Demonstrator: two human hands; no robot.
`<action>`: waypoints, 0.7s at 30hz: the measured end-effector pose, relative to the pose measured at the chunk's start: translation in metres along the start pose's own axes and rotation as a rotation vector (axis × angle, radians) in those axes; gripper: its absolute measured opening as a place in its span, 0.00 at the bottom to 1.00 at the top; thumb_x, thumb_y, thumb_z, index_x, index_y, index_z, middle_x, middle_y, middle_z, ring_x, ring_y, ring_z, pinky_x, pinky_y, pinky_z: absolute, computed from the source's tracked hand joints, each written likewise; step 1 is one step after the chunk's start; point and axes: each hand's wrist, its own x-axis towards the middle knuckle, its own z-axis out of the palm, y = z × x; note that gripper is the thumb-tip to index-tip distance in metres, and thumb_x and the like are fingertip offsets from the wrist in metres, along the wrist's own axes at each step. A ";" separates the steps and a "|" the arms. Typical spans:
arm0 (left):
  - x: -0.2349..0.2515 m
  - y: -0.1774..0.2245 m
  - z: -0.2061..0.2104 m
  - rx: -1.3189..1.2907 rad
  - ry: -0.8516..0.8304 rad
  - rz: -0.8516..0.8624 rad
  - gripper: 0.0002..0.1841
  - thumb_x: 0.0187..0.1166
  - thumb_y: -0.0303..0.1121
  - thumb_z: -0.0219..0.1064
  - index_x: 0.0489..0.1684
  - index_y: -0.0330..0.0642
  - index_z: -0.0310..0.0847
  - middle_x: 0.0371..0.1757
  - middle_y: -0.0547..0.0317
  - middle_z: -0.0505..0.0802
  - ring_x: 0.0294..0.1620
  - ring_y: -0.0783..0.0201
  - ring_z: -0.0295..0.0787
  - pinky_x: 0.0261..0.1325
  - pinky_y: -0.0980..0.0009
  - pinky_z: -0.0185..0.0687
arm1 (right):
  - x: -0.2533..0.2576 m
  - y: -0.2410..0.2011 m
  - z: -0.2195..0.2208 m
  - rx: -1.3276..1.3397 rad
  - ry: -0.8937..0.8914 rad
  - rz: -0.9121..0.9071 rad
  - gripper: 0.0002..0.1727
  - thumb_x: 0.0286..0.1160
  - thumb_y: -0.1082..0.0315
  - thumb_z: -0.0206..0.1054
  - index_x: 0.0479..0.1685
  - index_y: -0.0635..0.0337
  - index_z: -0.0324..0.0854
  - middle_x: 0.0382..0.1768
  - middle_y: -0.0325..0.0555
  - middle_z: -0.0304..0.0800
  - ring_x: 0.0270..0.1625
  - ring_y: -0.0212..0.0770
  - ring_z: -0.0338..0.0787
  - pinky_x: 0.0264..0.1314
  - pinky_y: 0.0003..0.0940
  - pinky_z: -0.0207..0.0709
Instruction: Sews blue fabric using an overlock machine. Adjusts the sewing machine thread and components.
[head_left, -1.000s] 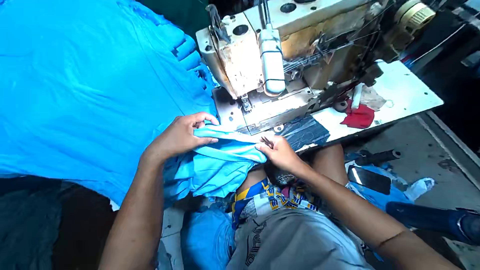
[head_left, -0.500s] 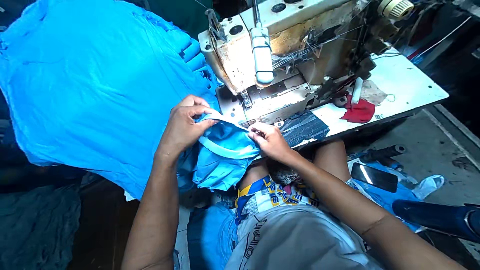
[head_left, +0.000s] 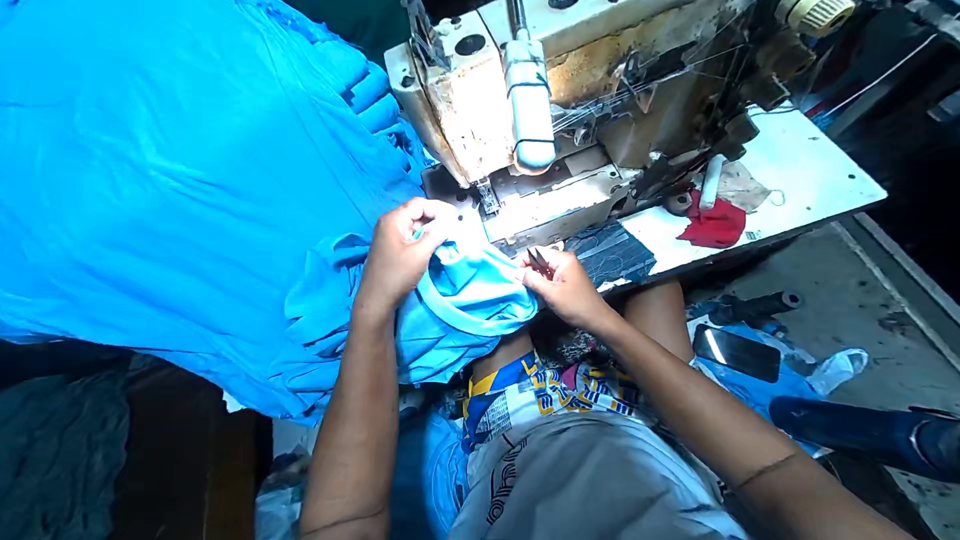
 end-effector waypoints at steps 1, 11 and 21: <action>0.001 -0.001 0.008 0.027 0.022 -0.025 0.06 0.84 0.30 0.66 0.50 0.42 0.86 0.44 0.61 0.94 0.46 0.67 0.91 0.53 0.66 0.90 | -0.001 -0.001 0.000 0.013 0.005 0.008 0.05 0.80 0.71 0.66 0.45 0.60 0.86 0.27 0.44 0.85 0.25 0.36 0.82 0.28 0.33 0.78; 0.026 -0.031 0.023 0.459 0.063 0.206 0.06 0.79 0.33 0.71 0.45 0.46 0.93 0.48 0.60 0.94 0.53 0.69 0.90 0.61 0.67 0.85 | -0.006 -0.002 -0.007 0.099 0.020 0.016 0.18 0.71 0.78 0.65 0.59 0.55 0.82 0.41 0.43 0.87 0.37 0.36 0.85 0.39 0.32 0.83; 0.069 -0.020 0.025 0.366 0.151 0.121 0.13 0.73 0.35 0.73 0.47 0.35 0.89 0.46 0.51 0.94 0.54 0.71 0.89 0.64 0.70 0.79 | 0.017 -0.006 -0.004 0.115 0.155 -0.001 0.13 0.71 0.78 0.67 0.51 0.62 0.89 0.29 0.41 0.89 0.25 0.30 0.81 0.27 0.26 0.77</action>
